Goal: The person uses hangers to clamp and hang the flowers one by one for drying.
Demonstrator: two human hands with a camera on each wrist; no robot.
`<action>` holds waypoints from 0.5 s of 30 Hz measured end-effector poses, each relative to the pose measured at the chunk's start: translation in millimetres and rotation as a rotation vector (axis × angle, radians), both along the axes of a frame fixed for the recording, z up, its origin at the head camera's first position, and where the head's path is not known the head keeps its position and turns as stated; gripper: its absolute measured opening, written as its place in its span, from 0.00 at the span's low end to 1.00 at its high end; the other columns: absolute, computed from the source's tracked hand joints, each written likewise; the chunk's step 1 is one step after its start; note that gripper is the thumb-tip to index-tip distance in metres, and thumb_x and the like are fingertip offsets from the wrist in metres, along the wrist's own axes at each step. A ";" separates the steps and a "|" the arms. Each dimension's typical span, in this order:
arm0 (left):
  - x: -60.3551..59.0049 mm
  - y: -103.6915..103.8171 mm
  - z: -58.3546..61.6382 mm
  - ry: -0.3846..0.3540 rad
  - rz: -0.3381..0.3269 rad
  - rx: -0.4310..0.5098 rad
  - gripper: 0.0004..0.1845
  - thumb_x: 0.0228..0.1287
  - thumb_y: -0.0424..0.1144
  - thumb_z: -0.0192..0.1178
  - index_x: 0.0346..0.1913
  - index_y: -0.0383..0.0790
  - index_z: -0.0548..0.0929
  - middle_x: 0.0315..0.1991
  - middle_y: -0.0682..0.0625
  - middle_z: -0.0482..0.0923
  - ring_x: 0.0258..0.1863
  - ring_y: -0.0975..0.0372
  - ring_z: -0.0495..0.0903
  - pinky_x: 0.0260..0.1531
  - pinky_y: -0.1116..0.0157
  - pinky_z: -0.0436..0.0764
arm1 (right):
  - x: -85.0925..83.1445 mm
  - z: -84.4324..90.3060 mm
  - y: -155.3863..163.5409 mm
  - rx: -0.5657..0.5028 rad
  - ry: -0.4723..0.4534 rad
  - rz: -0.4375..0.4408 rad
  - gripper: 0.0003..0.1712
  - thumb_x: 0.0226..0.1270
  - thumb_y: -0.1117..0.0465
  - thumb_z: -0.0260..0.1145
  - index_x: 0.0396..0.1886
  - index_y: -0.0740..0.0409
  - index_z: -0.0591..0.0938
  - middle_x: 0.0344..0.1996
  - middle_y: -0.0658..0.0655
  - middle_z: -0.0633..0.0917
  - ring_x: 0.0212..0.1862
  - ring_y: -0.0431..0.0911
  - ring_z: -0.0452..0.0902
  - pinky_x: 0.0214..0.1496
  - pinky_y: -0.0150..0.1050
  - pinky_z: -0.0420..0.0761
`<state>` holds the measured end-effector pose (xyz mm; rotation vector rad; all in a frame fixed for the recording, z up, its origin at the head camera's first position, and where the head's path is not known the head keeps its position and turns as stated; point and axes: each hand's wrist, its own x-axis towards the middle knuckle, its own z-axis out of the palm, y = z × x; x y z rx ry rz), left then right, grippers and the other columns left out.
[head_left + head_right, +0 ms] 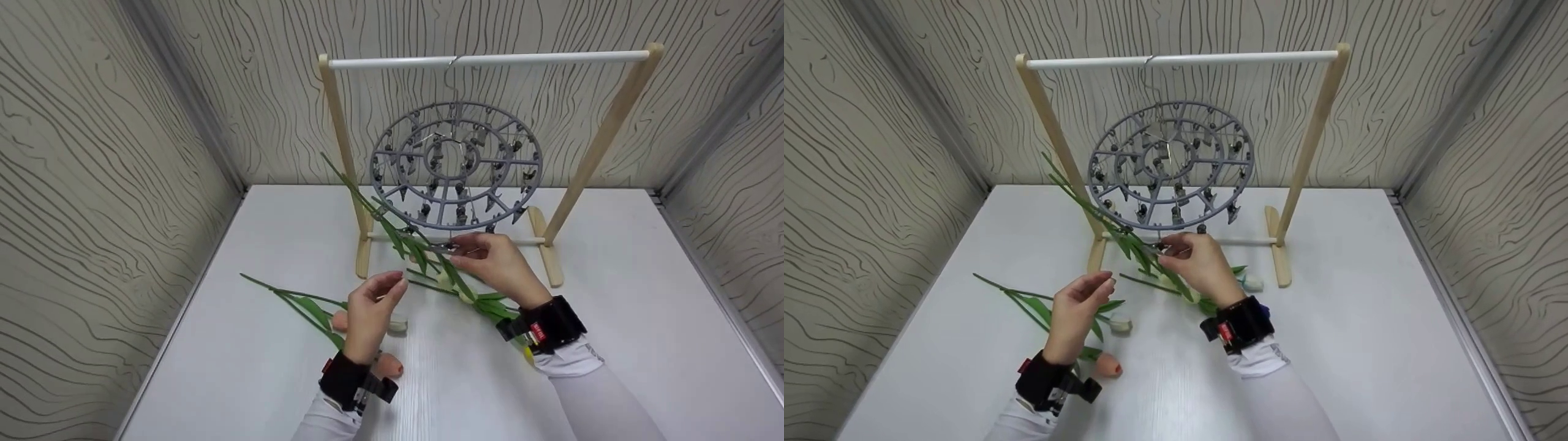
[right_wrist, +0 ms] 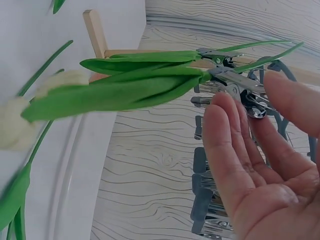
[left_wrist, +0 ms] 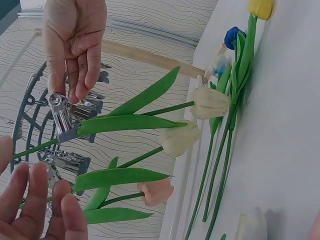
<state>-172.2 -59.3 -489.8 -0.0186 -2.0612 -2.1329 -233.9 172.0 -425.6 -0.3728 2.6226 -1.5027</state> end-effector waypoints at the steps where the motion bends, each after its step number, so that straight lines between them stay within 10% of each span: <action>1: 0.0 -0.3 -0.6 0.002 -0.001 -0.006 0.16 0.63 0.44 0.70 0.48 0.39 0.86 0.43 0.49 0.86 0.44 0.57 0.82 0.46 0.63 0.82 | -0.1 -0.3 0.9 0.001 -0.001 0.000 0.23 0.65 0.56 0.72 0.57 0.60 0.82 0.46 0.56 0.86 0.47 0.49 0.83 0.47 0.43 0.83; 15: -1.3 -3.9 -6.5 -0.018 0.003 -0.019 0.15 0.63 0.43 0.70 0.48 0.38 0.87 0.43 0.48 0.86 0.44 0.57 0.82 0.44 0.65 0.82 | -1.0 -3.4 14.8 0.019 0.026 -0.005 0.25 0.65 0.56 0.72 0.59 0.61 0.81 0.45 0.56 0.87 0.46 0.49 0.83 0.47 0.42 0.83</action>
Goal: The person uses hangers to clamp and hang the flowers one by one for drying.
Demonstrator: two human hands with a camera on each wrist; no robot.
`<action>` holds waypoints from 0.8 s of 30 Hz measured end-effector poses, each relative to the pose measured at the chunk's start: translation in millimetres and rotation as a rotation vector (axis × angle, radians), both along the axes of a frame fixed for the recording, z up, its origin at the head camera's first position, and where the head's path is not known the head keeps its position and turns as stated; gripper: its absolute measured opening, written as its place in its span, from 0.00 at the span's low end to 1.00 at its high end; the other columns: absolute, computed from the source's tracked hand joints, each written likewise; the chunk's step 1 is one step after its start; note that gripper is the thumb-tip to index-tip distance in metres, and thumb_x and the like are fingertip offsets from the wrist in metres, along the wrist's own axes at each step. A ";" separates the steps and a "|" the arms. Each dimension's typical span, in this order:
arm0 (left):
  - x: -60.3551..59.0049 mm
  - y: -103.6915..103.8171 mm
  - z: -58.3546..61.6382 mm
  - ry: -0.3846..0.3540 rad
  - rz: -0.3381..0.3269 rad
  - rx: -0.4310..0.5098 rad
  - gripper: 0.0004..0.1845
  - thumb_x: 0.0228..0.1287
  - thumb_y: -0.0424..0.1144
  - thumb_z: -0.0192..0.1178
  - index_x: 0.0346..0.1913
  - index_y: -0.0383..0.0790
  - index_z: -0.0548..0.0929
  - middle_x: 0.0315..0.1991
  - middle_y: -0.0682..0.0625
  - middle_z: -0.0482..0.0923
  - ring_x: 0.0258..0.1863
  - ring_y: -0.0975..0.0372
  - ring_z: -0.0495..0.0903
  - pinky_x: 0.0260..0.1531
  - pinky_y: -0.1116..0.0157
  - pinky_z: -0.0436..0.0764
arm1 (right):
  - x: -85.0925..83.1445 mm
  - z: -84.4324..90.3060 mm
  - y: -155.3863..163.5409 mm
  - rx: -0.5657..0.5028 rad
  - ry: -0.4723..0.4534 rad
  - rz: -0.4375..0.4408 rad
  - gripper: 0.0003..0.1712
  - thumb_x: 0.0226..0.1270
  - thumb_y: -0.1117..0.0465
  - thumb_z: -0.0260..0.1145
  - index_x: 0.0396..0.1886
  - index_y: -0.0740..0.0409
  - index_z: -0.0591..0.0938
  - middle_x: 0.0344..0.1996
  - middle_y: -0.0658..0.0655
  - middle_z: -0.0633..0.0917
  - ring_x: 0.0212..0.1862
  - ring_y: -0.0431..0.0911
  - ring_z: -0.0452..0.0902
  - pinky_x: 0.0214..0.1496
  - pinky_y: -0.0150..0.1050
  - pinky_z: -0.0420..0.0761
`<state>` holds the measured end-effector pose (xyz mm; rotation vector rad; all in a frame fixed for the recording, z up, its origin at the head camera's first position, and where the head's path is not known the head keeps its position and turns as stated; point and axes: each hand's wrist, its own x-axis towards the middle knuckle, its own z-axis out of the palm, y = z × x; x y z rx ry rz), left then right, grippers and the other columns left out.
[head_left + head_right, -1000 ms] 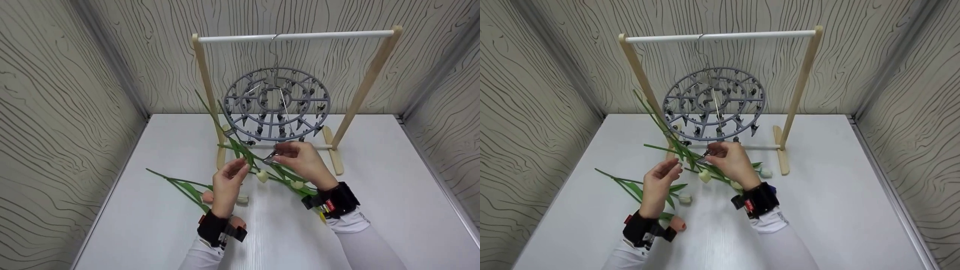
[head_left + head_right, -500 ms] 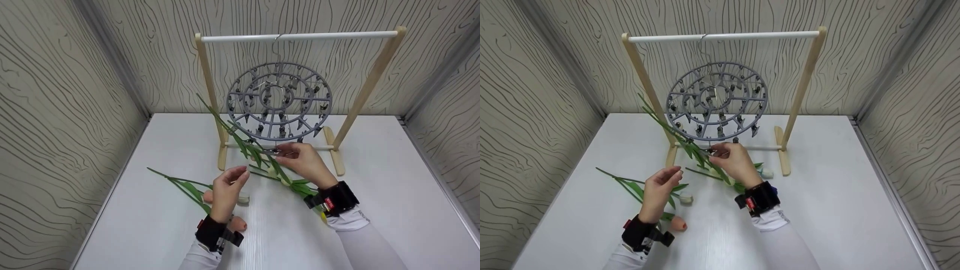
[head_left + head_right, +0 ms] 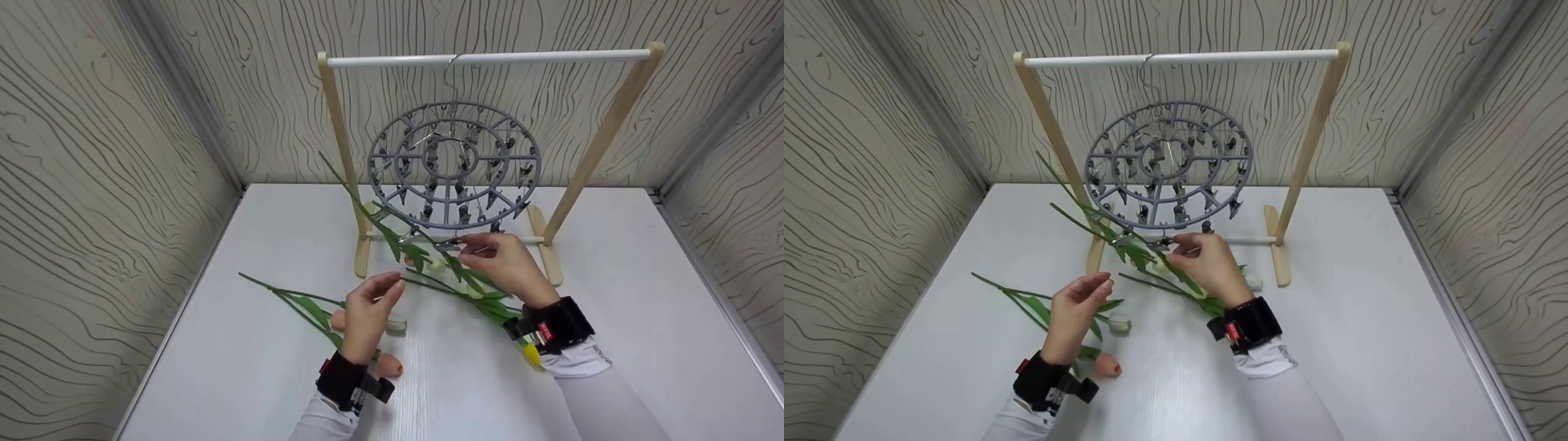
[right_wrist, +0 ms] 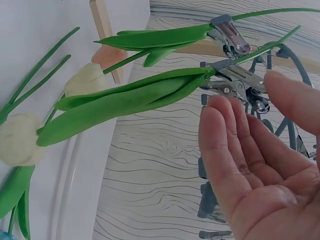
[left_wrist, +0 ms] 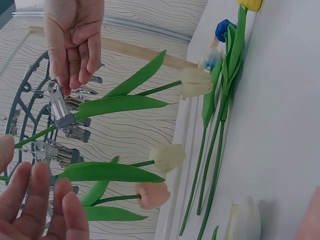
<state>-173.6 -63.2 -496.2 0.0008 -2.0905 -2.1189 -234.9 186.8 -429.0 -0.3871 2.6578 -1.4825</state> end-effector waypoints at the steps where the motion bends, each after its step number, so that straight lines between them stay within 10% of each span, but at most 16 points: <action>1: 0.0 -0.5 -0.5 -0.001 0.003 0.001 0.16 0.63 0.43 0.70 0.48 0.37 0.86 0.43 0.48 0.86 0.43 0.57 0.82 0.44 0.65 0.82 | 0.9 -0.7 1.7 0.001 0.000 -0.003 0.25 0.65 0.56 0.72 0.59 0.61 0.81 0.46 0.56 0.87 0.46 0.49 0.83 0.47 0.42 0.83; 9: 3.9 -7.6 -5.2 -0.017 0.016 -0.010 0.15 0.63 0.42 0.70 0.47 0.37 0.87 0.42 0.48 0.85 0.42 0.57 0.83 0.44 0.64 0.84 | 17.1 -9.4 27.5 0.032 0.043 -0.052 0.24 0.67 0.56 0.71 0.59 0.62 0.81 0.46 0.59 0.86 0.46 0.51 0.84 0.47 0.40 0.84; 17: 11.2 -20.3 -22.3 -0.002 -0.047 -0.224 0.15 0.64 0.49 0.68 0.47 0.42 0.87 0.40 0.54 0.86 0.40 0.62 0.83 0.41 0.66 0.82 | 50.2 -37.8 55.0 0.289 0.315 -0.209 0.13 0.62 0.68 0.73 0.46 0.68 0.86 0.38 0.61 0.86 0.39 0.53 0.83 0.43 0.51 0.84; 24: 20.9 -23.2 -33.5 0.032 -0.111 -0.351 0.13 0.65 0.47 0.67 0.47 0.43 0.87 0.41 0.55 0.86 0.39 0.61 0.80 0.39 0.65 0.81 | 65.8 -75.4 61.0 0.440 0.266 -0.174 0.11 0.62 0.67 0.73 0.43 0.68 0.87 0.35 0.60 0.84 0.37 0.53 0.82 0.40 0.49 0.84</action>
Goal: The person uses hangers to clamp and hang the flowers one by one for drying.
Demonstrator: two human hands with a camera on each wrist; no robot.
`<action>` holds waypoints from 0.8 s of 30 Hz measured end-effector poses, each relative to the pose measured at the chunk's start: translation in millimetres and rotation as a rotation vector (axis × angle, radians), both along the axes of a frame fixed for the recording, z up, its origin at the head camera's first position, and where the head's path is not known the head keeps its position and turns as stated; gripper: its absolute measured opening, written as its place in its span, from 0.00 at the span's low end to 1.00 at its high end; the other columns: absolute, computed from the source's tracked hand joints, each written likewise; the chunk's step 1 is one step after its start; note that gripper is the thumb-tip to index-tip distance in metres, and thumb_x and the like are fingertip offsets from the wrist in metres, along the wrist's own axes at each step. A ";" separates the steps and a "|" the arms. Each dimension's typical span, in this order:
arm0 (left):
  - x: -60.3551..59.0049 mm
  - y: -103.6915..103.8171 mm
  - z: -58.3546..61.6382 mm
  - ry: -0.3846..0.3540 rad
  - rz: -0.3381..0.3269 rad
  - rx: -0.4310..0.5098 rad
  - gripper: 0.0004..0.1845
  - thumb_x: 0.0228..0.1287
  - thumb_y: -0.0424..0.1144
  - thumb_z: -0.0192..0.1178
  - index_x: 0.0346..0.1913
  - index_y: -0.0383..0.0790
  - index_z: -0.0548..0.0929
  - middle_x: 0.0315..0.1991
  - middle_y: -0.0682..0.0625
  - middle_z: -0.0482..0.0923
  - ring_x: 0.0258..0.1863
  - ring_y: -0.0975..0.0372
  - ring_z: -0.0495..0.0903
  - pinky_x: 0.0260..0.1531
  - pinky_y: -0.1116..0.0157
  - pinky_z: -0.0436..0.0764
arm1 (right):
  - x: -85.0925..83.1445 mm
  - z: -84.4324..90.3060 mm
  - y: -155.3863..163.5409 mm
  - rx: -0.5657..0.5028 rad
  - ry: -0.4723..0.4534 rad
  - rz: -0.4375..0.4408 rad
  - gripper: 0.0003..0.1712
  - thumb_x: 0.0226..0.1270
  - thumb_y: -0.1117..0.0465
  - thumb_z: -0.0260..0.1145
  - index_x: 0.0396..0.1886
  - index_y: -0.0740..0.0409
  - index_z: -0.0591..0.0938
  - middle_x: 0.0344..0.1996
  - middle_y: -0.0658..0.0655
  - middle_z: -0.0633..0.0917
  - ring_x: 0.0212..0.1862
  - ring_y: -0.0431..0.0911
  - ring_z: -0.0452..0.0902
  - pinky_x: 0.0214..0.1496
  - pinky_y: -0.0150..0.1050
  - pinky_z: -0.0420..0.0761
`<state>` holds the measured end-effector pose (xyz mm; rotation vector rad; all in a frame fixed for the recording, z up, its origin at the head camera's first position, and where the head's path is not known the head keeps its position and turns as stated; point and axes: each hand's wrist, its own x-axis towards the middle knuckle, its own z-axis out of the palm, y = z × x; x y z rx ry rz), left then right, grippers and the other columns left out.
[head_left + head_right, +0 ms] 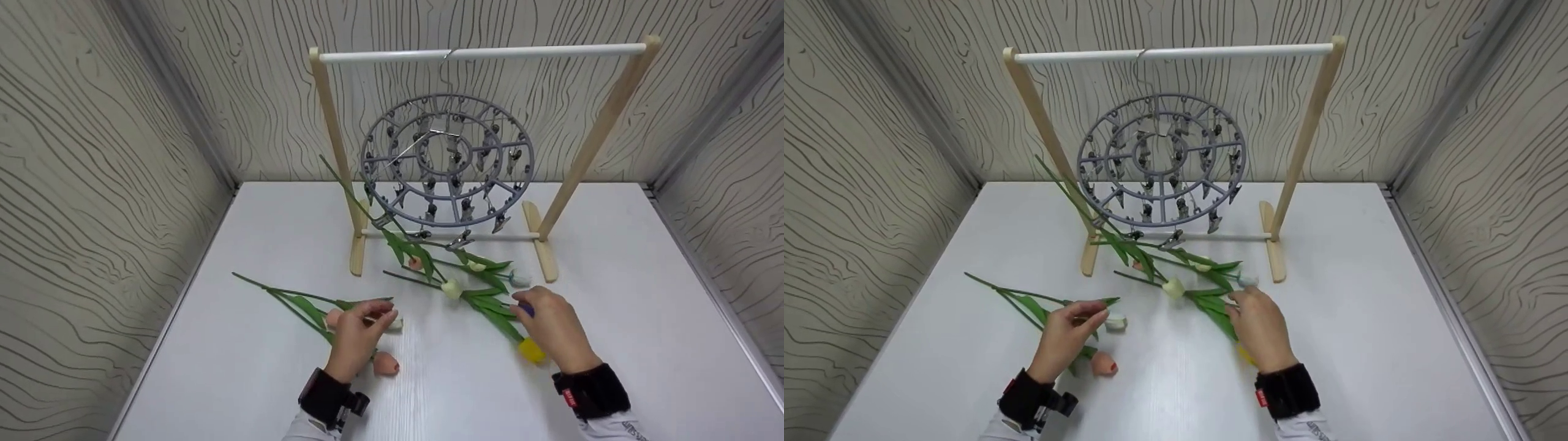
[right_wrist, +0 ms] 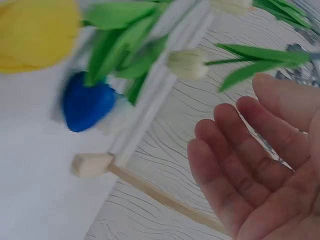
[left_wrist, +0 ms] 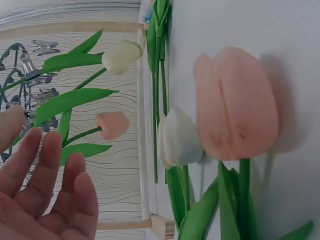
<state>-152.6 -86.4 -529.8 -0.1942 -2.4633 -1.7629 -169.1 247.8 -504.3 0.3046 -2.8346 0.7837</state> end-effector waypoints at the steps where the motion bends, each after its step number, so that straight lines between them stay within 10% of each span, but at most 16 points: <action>1: 1.6 0.3 -0.6 -0.006 -0.007 -0.007 0.13 0.65 0.47 0.67 0.47 0.43 0.87 0.41 0.56 0.85 0.39 0.62 0.80 0.39 0.66 0.81 | 1.0 -4.7 -1.5 0.018 -0.005 0.004 0.10 0.61 0.67 0.73 0.42 0.68 0.87 0.35 0.60 0.84 0.37 0.53 0.82 0.40 0.49 0.84; 24: 16.9 7.2 -13.1 0.072 -0.071 -0.108 0.08 0.66 0.43 0.67 0.41 0.43 0.88 0.35 0.58 0.84 0.36 0.66 0.81 0.38 0.59 0.82 | -7.7 -60.0 -24.4 0.263 0.022 0.007 0.13 0.51 0.69 0.78 0.37 0.67 0.86 0.32 0.61 0.81 0.33 0.56 0.80 0.29 0.49 0.82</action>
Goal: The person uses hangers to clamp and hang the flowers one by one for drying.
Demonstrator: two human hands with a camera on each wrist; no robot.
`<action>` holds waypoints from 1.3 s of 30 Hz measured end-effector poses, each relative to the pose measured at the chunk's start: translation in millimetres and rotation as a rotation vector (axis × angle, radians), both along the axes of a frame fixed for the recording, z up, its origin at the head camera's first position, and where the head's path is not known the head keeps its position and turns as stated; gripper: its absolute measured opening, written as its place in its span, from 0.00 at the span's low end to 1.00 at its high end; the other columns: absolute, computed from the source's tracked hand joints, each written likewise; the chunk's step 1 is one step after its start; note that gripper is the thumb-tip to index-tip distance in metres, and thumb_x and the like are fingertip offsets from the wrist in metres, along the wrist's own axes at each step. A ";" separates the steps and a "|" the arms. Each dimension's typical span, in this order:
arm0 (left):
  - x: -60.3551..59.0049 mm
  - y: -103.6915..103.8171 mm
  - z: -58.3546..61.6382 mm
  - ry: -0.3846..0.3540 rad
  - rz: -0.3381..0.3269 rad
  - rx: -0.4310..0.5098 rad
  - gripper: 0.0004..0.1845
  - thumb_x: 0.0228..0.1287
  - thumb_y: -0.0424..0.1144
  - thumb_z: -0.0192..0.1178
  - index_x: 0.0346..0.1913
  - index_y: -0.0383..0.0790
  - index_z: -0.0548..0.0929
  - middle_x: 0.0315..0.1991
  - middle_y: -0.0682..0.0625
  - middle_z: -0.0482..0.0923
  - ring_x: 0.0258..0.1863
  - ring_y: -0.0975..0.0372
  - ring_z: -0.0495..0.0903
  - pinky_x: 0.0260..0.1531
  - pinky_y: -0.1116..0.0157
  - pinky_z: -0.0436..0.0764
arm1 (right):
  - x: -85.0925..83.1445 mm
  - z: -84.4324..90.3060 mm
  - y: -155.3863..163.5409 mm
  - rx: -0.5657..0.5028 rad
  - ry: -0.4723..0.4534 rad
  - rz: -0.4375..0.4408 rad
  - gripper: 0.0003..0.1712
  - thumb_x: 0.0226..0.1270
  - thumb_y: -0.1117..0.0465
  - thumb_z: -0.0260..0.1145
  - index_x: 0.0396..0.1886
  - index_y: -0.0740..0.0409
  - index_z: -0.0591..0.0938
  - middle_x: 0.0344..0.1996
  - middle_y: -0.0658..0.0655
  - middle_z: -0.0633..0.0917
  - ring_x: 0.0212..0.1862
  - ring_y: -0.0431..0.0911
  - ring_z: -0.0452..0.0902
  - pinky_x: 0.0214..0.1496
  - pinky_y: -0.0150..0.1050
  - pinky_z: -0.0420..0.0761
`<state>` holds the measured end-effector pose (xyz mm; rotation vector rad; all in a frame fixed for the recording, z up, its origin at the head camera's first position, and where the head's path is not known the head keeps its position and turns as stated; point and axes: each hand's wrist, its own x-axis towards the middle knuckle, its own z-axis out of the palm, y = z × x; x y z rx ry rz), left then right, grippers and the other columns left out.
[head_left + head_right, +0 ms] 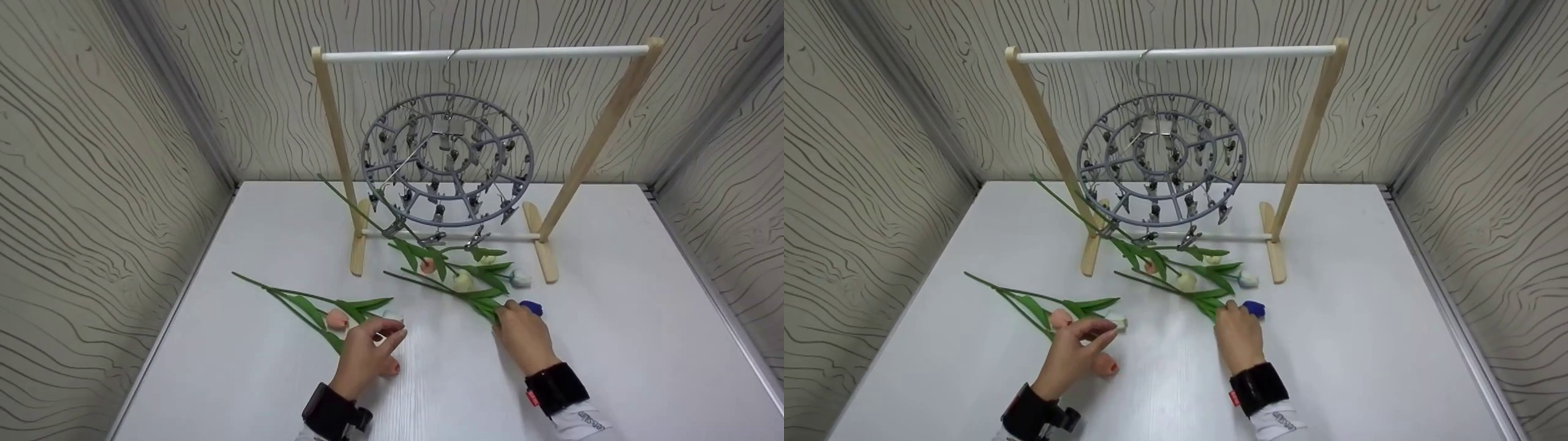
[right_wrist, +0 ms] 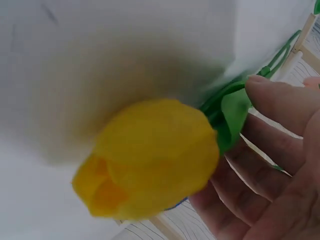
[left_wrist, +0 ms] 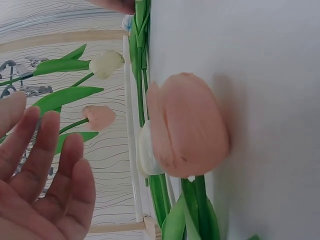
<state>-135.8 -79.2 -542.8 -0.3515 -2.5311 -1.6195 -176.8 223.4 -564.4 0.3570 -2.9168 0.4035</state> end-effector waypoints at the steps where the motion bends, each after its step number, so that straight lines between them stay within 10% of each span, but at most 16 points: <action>1: 0.2 0.4 -0.6 0.001 -0.002 0.003 0.07 0.66 0.43 0.67 0.40 0.43 0.88 0.35 0.58 0.84 0.36 0.67 0.81 0.39 0.58 0.82 | 0.1 -0.9 -0.4 0.006 -0.001 -0.006 0.12 0.51 0.69 0.77 0.36 0.67 0.86 0.31 0.60 0.81 0.32 0.56 0.79 0.28 0.49 0.82; 19: 4.3 2.9 -8.5 -0.096 -0.027 0.033 0.07 0.67 0.44 0.66 0.40 0.46 0.88 0.35 0.61 0.83 0.36 0.66 0.80 0.39 0.66 0.80 | 8.1 -5.3 2.2 0.008 0.060 -0.026 0.09 0.55 0.82 0.65 0.32 0.69 0.86 0.28 0.63 0.81 0.29 0.57 0.80 0.24 0.49 0.82; 31: 7.2 11.3 -10.4 -0.229 -0.056 0.130 0.11 0.67 0.47 0.66 0.41 0.43 0.88 0.32 0.56 0.83 0.27 0.48 0.82 0.20 0.70 0.79 | 40.9 29.1 1.0 -0.106 -0.024 -0.085 0.14 0.51 0.83 0.69 0.35 0.64 0.87 0.32 0.58 0.82 0.36 0.54 0.82 0.32 0.48 0.83; 39: 8.4 16.2 -1.0 -0.321 -0.042 0.248 0.18 0.65 0.51 0.66 0.49 0.41 0.87 0.37 0.50 0.84 0.25 0.53 0.78 0.16 0.72 0.74 | 67.1 55.0 -13.2 -0.250 -0.070 -0.106 0.12 0.54 0.77 0.74 0.36 0.59 0.87 0.29 0.48 0.81 0.34 0.43 0.80 0.36 0.42 0.82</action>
